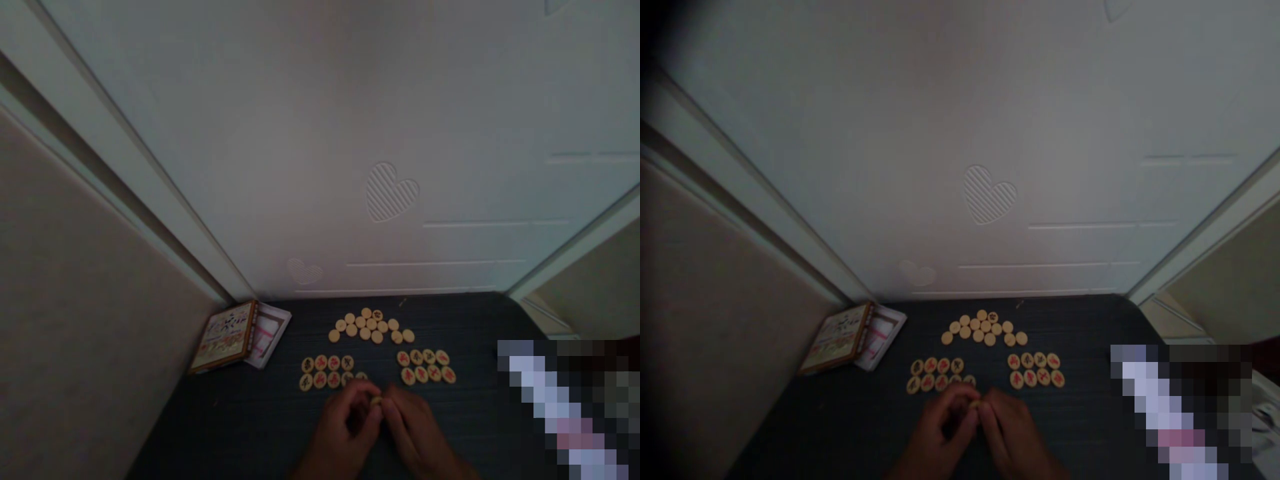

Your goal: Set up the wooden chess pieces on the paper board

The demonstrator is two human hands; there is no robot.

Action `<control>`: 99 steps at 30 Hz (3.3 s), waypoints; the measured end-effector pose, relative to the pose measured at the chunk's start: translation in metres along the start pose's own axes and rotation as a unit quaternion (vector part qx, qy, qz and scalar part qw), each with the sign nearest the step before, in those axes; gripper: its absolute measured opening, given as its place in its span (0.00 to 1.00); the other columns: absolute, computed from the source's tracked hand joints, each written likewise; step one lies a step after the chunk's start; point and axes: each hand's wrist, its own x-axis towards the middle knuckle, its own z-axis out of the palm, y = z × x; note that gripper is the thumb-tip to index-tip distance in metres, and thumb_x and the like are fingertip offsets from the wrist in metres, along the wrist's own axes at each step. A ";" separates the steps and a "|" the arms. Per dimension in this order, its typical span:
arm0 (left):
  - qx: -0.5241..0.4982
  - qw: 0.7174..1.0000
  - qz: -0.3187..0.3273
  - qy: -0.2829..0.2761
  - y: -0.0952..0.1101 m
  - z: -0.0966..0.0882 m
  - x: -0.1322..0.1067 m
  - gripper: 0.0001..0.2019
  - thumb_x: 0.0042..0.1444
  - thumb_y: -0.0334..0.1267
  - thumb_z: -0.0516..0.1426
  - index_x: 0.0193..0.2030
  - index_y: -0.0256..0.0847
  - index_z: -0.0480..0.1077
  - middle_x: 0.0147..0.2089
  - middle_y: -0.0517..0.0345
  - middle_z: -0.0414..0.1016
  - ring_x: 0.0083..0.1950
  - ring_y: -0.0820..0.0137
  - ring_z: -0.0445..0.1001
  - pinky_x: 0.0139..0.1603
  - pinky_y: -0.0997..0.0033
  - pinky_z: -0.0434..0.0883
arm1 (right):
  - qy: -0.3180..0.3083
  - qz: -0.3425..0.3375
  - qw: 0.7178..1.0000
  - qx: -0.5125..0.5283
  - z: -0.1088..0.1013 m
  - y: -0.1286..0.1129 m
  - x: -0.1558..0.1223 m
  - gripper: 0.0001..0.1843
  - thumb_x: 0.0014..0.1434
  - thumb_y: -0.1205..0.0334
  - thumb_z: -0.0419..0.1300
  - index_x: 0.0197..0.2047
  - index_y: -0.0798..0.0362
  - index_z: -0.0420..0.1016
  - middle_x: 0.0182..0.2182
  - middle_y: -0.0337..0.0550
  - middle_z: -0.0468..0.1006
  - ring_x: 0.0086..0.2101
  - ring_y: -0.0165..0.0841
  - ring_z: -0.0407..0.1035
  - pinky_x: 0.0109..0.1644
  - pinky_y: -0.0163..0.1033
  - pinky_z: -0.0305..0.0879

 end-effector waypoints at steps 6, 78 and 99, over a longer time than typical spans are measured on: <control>-0.112 0.993 -0.028 -0.001 0.001 0.005 0.002 0.13 0.68 0.50 0.54 0.46 0.42 0.70 0.33 0.57 0.79 0.30 0.72 0.74 0.34 0.75 0.70 | 0.041 -0.002 0.999 0.018 -0.002 -0.005 0.001 0.14 0.73 0.59 0.49 0.35 0.50 0.68 0.27 0.36 0.73 0.27 0.29 0.69 0.34 0.32 0.65; 0.137 0.985 0.059 -0.088 0.013 -0.003 0.003 0.18 0.68 0.44 0.53 0.27 0.42 0.71 0.21 0.63 0.73 0.24 0.73 0.71 0.30 0.75 0.65 | 0.115 -0.057 0.985 -0.113 -0.041 0.000 0.016 0.19 0.71 0.62 0.53 0.63 0.46 0.73 0.53 0.49 0.79 0.53 0.40 0.74 0.59 0.51 0.71; 0.218 0.967 0.104 -0.080 0.004 0.002 0.003 0.17 0.68 0.42 0.52 0.27 0.41 0.66 0.23 0.65 0.67 0.25 0.76 0.67 0.30 0.74 0.60 | 0.010 -0.056 0.976 -0.212 -0.066 0.011 0.041 0.06 0.60 0.67 0.64 0.39 0.49 0.71 0.41 0.43 0.81 0.45 0.41 0.72 0.49 0.47 0.64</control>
